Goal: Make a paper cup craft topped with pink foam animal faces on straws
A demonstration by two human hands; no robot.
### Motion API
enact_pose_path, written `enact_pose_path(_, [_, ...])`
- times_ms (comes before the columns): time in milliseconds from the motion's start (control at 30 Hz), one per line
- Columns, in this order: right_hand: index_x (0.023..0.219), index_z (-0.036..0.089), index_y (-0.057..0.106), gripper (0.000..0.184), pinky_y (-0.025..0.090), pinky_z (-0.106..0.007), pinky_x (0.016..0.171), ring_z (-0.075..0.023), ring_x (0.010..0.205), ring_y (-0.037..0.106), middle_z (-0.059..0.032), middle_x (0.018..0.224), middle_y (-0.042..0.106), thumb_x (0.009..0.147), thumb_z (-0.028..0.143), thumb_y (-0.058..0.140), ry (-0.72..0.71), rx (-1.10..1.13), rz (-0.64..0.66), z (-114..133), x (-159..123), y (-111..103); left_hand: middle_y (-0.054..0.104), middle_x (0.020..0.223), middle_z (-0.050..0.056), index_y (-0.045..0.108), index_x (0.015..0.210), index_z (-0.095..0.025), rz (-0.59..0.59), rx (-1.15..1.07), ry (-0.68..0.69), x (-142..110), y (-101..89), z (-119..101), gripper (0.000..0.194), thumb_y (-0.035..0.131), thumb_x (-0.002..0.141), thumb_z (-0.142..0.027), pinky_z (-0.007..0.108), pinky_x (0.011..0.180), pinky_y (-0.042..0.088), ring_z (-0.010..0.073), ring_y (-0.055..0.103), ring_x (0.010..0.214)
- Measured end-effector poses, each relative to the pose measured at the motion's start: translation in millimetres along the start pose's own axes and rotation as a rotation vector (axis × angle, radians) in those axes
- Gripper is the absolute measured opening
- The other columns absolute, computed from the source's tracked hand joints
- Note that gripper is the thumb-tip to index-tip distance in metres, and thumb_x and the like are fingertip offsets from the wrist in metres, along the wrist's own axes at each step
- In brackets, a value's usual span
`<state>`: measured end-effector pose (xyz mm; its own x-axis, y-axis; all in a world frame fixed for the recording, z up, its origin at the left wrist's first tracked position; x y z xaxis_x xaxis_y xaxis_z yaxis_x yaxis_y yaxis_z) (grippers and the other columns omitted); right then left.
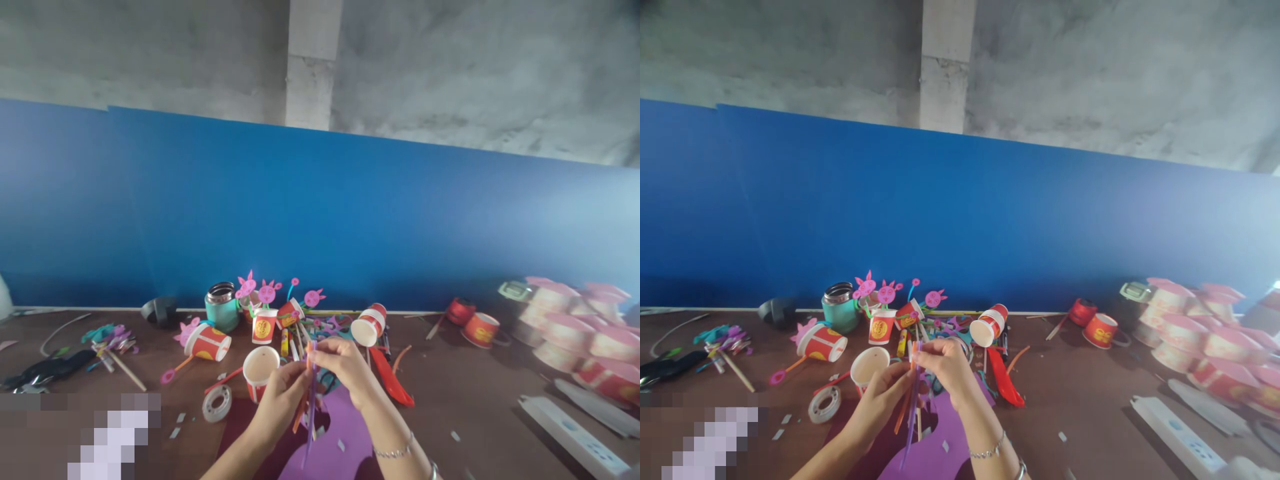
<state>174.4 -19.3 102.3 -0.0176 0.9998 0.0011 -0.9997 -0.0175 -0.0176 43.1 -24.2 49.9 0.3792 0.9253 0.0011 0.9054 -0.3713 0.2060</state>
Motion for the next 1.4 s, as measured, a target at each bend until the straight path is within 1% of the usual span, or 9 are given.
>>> enact_pose_path(400, [0.063, 0.015, 0.070, 0.019, 0.038, -0.024, 0.054, -0.0124, 0.054, 0.051, 0.0006, 0.053, 0.060, 0.058, 0.033, 0.072, 0.023, 0.086, -0.020, -4, 1, 4, 0.064, 0.070, 0.003, 0.059, 0.091, -0.014, 0.026, -0.071, -0.024, -4, 5.8, -11, 0.048, 0.059, 0.072, -0.058, 0.023, 0.052, 0.043, 0.0140, 0.060, 0.057])
enact_pose_path(567, [0.061, 0.015, 0.069, 0.019, 0.039, -0.024, 0.054, -0.0128, 0.055, 0.052, 0.0006, 0.054, 0.059, 0.058, 0.033, 0.074, -0.011, 0.089, -0.058, -10, 3, 10, 0.061, 0.064, 0.002, 0.058, 0.080, -0.013, 0.039, -0.121, 0.008, -5, 9.5, -9, 0.040, 0.059, 0.076, -0.053, 0.021, 0.057, 0.041, 0.0108, 0.055, 0.058])
enact_pose_path(733, [0.062, 0.015, 0.068, 0.023, 0.036, -0.024, 0.050, -0.0106, 0.046, 0.047, 0.0037, 0.046, 0.053, 0.060, 0.037, 0.073, 0.010, 0.028, -0.031, -11, 3, 12, 0.060, 0.066, 0.001, 0.053, 0.081, -0.015, -0.019, -0.142, -0.032, -2, 9.1, -2, 0.041, 0.059, 0.074, -0.056, 0.023, 0.051, 0.042, 0.0104, 0.055, 0.051])
enact_pose_path(900, [0.070, 0.016, 0.073, 0.029, 0.044, -0.027, 0.064, -0.0178, 0.069, 0.059, -0.0035, 0.068, 0.067, 0.062, 0.044, 0.072, -0.035, -0.009, 0.000, -7, 2, 8, 0.058, 0.057, 0.000, 0.051, 0.076, -0.015, 0.045, -0.080, -0.049, 2, 6.8, 4, 0.044, 0.056, 0.073, -0.059, 0.021, 0.042, 0.035, 0.0081, 0.049, 0.041])
enact_pose_path(1033, [0.067, 0.017, 0.074, 0.030, 0.045, -0.029, 0.063, -0.0217, 0.074, 0.060, -0.0055, 0.075, 0.069, 0.060, 0.046, 0.074, -0.038, -0.010, -0.048, -9, 2, 7, 0.060, 0.061, 0.001, 0.051, 0.086, -0.014, 0.079, -0.106, -0.085, 2, 8.7, 6, 0.045, 0.057, 0.073, -0.057, 0.020, 0.040, 0.032, 0.0078, 0.049, 0.040])
enact_pose_path(1133, [0.072, 0.018, 0.074, 0.031, 0.046, -0.030, 0.070, -0.0232, 0.082, 0.061, -0.0060, 0.082, 0.070, 0.059, 0.046, 0.074, -0.042, -0.018, -0.036, -10, 5, 4, 0.057, 0.056, 0.000, 0.052, 0.081, -0.014, 0.076, -0.104, -0.069, 0, 10.3, 0, 0.042, 0.056, 0.074, -0.056, 0.020, 0.041, 0.032, 0.0072, 0.047, 0.039])
enact_pose_path(1233, [0.091, 0.019, 0.072, 0.042, 0.045, -0.030, 0.071, -0.0223, 0.085, 0.061, -0.0065, 0.088, 0.070, 0.072, 0.054, 0.061, -0.060, -0.028, -0.005, -9, 5, 0, 0.052, 0.050, -0.003, 0.049, 0.070, -0.016, 0.017, -0.064, 0.020, -4, 6.7, -17, 0.040, 0.051, 0.078, -0.055, 0.020, 0.040, 0.029, 0.0053, 0.041, 0.037])
enact_pose_path(1300, [0.093, 0.019, 0.071, 0.045, 0.045, -0.029, 0.061, -0.0194, 0.072, 0.061, -0.0064, 0.082, 0.070, 0.079, 0.056, 0.050, -0.064, -0.079, 0.058, -9, 0, 2, 0.048, 0.048, -0.003, 0.049, 0.065, -0.015, -0.032, -0.003, 0.084, -7, 0.1, -34, 0.040, 0.048, 0.081, -0.052, 0.019, 0.039, 0.025, 0.0050, 0.039, 0.038])
enact_pose_path(1400, [0.078, 0.019, 0.072, 0.030, 0.038, -0.028, 0.047, -0.0159, 0.049, 0.055, -0.0050, 0.063, 0.068, 0.078, 0.044, 0.056, 0.052, -0.259, 0.373, -16, -18, 26, 0.049, 0.054, -0.004, 0.052, 0.077, -0.015, -0.047, -0.056, 0.133, -12, -13.7, -59, 0.032, 0.050, 0.082, -0.048, 0.018, 0.041, 0.025, 0.0045, 0.038, 0.041])
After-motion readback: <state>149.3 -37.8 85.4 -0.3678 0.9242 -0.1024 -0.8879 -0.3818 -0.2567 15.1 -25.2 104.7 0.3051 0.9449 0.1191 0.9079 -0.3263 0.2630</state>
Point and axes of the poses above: each hand's wrist, its own x-axis towards the middle knuckle, its own y-axis out of the palm, z = x × y, the point moved 1 cm from there along x, towards the middle knuckle
